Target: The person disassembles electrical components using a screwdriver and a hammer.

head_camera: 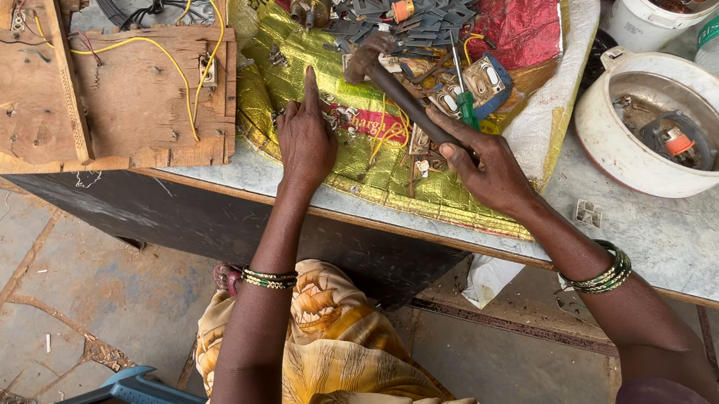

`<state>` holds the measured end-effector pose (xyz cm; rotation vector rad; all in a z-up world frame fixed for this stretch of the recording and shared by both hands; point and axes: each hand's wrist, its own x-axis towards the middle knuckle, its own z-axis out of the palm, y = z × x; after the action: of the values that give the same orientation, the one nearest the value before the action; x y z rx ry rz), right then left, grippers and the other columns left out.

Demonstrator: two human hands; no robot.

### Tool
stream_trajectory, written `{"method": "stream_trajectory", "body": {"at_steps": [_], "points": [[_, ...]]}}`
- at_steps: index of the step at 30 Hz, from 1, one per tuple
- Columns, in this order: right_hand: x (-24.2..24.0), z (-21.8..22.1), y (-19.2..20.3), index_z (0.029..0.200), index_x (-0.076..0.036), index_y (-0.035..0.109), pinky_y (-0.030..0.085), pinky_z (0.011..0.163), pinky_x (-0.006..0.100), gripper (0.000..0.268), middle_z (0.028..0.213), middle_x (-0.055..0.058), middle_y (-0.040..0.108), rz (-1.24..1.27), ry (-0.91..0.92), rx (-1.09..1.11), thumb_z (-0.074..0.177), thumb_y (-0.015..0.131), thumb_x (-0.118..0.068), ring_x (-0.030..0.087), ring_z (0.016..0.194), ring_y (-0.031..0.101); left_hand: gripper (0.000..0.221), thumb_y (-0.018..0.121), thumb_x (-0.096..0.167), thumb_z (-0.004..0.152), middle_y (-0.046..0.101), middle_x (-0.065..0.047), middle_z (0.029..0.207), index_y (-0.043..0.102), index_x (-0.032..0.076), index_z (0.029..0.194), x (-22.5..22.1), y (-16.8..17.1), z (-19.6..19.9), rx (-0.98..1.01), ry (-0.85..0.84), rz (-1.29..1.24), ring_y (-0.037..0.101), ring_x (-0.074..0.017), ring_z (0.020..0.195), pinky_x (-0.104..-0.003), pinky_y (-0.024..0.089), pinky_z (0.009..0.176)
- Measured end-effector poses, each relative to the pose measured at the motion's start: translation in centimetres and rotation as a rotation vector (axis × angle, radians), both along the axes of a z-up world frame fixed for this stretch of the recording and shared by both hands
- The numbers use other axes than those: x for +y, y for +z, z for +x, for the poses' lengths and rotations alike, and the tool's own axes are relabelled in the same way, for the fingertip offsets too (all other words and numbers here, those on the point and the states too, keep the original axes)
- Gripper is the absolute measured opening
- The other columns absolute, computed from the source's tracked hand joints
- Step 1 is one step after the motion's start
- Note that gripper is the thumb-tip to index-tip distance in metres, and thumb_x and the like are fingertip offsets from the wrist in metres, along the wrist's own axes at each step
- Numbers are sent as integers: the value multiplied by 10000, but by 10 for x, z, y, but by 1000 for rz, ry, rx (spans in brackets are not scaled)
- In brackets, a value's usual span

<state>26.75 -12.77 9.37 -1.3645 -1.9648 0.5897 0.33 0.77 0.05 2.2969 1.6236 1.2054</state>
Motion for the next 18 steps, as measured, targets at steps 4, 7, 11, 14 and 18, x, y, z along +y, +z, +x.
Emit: {"method": "stream_trajectory", "body": {"at_steps": [4, 7, 11, 14, 18], "points": [[10, -11, 0, 1542, -242, 474, 543, 482, 349, 537, 1404, 121, 652, -202, -101, -154, 1005, 491, -242, 193, 506, 545, 912, 604, -63, 848, 781, -67, 1051, 101, -31, 1607, 2, -2, 1, -13, -8, -32, 616, -302, 1035, -494, 425, 890], [16, -8, -1, 1563, -283, 479, 543, 580, 365, 548, 1187, 164, 773, -290, -114, -252, 1016, 520, -271, 193, 584, 544, 919, 591, -70, 856, 783, -65, 1097, 85, -26, 1622, 1, -4, 0, -16, -9, 3, 618, -291, 1027, -483, 434, 918], [14, 3, -7, 1580, -164, 468, 558, 766, 351, 513, 1354, 192, 661, 127, 158, -88, 1096, 595, -275, 115, 828, 684, 875, 609, -41, 812, 782, -82, 1031, 196, -59, 1584, -5, 3, -1, -30, -18, 98, 608, -304, 999, -492, 428, 899], [12, 6, -8, 1580, -232, 473, 513, 632, 362, 584, 753, 65, 617, -120, 4, -62, 1023, 609, -345, 133, 653, 557, 343, 656, 103, 999, 731, -75, 936, 562, 75, 1328, -12, 13, 0, -66, -28, -93, 610, -264, 1010, -474, 423, 901], [11, 6, -3, 1571, -242, 460, 502, 580, 331, 613, 706, -9, 567, -196, -46, 52, 993, 596, -394, 114, 612, 547, 229, 820, 262, 814, 648, -121, 957, 703, 98, 923, -19, 25, 2, -3, -12, 41, 575, -313, 959, -470, 419, 802]]}}
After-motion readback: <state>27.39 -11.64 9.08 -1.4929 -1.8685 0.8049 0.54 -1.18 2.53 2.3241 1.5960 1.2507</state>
